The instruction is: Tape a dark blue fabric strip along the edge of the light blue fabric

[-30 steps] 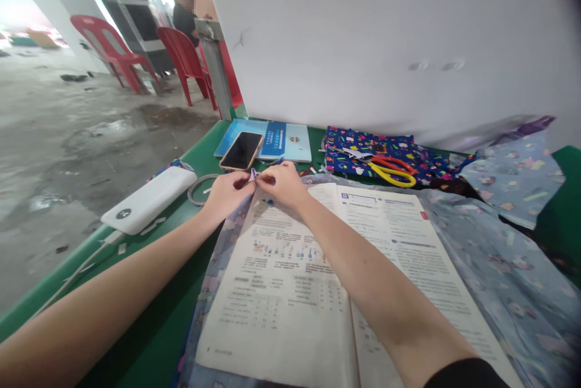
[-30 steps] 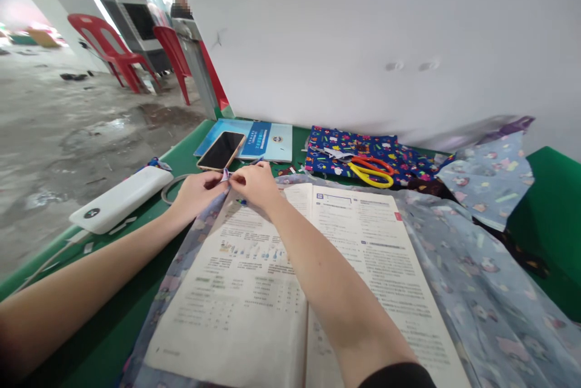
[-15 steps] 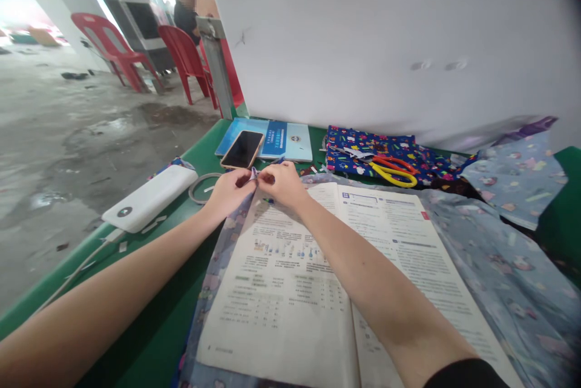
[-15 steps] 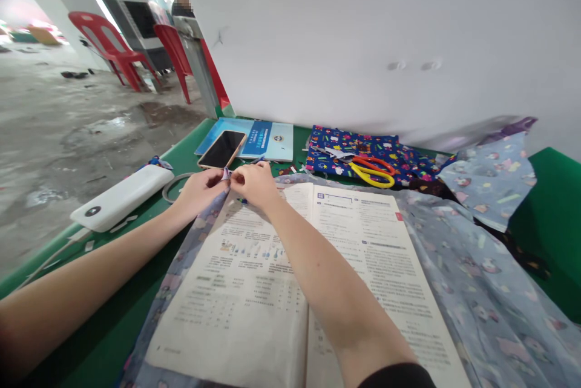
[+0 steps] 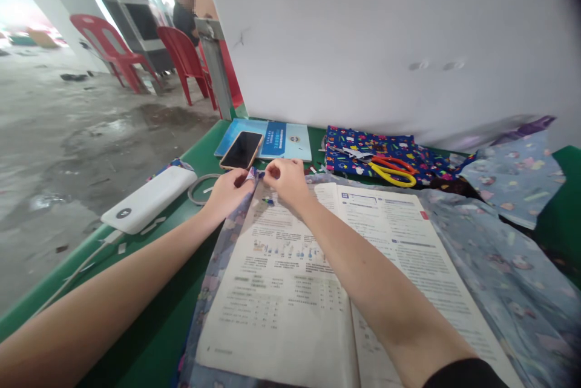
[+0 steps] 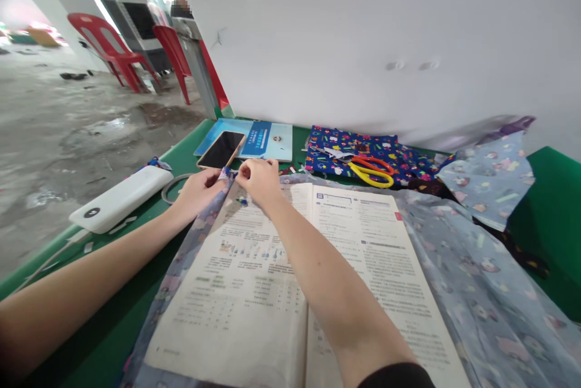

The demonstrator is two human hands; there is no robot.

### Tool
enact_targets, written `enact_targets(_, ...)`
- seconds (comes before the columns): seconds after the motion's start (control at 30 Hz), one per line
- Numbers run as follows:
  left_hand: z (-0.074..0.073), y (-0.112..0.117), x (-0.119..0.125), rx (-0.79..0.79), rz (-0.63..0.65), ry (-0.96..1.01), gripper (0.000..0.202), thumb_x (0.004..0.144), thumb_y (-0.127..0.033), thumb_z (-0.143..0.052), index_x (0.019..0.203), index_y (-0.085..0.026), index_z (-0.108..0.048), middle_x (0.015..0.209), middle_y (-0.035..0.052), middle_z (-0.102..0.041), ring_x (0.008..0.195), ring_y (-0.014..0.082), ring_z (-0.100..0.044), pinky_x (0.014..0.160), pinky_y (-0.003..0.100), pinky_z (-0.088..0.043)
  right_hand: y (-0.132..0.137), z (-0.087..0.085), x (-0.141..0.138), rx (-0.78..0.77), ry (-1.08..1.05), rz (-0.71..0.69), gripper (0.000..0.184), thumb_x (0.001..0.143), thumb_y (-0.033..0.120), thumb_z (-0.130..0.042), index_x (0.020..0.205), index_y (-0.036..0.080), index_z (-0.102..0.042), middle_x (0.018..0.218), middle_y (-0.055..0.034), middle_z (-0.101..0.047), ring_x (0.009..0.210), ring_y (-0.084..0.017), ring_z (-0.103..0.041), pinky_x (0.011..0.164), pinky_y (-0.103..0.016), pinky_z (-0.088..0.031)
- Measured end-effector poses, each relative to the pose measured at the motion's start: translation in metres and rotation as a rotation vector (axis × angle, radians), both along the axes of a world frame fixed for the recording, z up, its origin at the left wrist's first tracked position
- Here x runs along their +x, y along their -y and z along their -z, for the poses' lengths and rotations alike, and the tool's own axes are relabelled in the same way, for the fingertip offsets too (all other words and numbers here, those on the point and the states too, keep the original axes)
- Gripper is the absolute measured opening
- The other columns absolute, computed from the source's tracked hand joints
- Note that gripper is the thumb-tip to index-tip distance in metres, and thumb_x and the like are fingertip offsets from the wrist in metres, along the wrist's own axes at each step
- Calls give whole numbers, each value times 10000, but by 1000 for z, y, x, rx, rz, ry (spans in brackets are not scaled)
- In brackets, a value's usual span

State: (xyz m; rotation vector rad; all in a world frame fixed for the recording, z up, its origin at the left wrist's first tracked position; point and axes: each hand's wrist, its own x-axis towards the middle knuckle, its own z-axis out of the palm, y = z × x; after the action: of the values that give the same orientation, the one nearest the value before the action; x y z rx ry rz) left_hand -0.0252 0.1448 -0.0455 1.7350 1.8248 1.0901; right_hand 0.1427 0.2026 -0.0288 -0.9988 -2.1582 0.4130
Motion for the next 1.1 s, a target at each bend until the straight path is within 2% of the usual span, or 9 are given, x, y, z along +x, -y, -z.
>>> enact_targets(0.27,-1,1,1,-12,-8,3,297,790,-338,-528,977,-164,-678,798,27,-699,720,188,-605,668,278,-443,-3,1,3,7,83,202,144,882,228,-521,801,196,-636,818,-20,-682,848,-181,-579,926,-394,-243)
enact_targets(0.43,-2,0,2,-23,-4,-20,278,803,-362,-524,941,-166,-666,821,33,-696,723,190,-605,670,286,-433,-5,5,7,193,259,291,323,972,206,-371,976,215,-694,987,-99,-664,991,-255,-510,988,-481,-195)
enact_targets(0.5,-3,0,3,-24,-7,-22,275,804,-362,-523,942,-166,-658,834,35,-699,733,193,-611,682,291,-434,-5,7,8,226,331,287,335,970,200,-370,992,199,-705,1018,-131,-648,1014,-280,-481,994,-506,-189)
enact_targets(0.63,-4,1,3,-35,-9,22,271,799,-356,-531,963,-169,-638,821,27,-702,745,199,-626,690,291,-440,-6,10,8,245,443,265,314,938,169,-426,829,186,-720,917,-133,-650,985,-288,-475,983,-518,-209)
enact_targets(0.87,-4,2,4,-42,-17,14,285,797,-349,-530,989,-172,-645,885,36,-711,787,209,-629,692,291,-436,-10,10,10,179,405,289,193,902,195,-513,805,188,-679,929,-98,-664,916,-249,-536,985,-493,-226)
enact_targets(0.97,-4,2,4,-44,-20,12,281,800,-349,-528,978,-173,-657,873,32,-713,775,206,-627,686,288,-435,-10,9,10,132,321,254,181,903,168,-500,937,200,-674,1012,-87,-672,970,-235,-557,985,-450,-252)
enact_targets(1.1,-1,1,1,2,12,18,275,814,-352,-521,956,-173,-674,863,29,-714,758,197,-626,696,286,-440,-7,6,5,48,175,77,289,927,244,-498,1189,199,-611,1149,-70,-678,1094,-223,-561,1006,-395,-286)
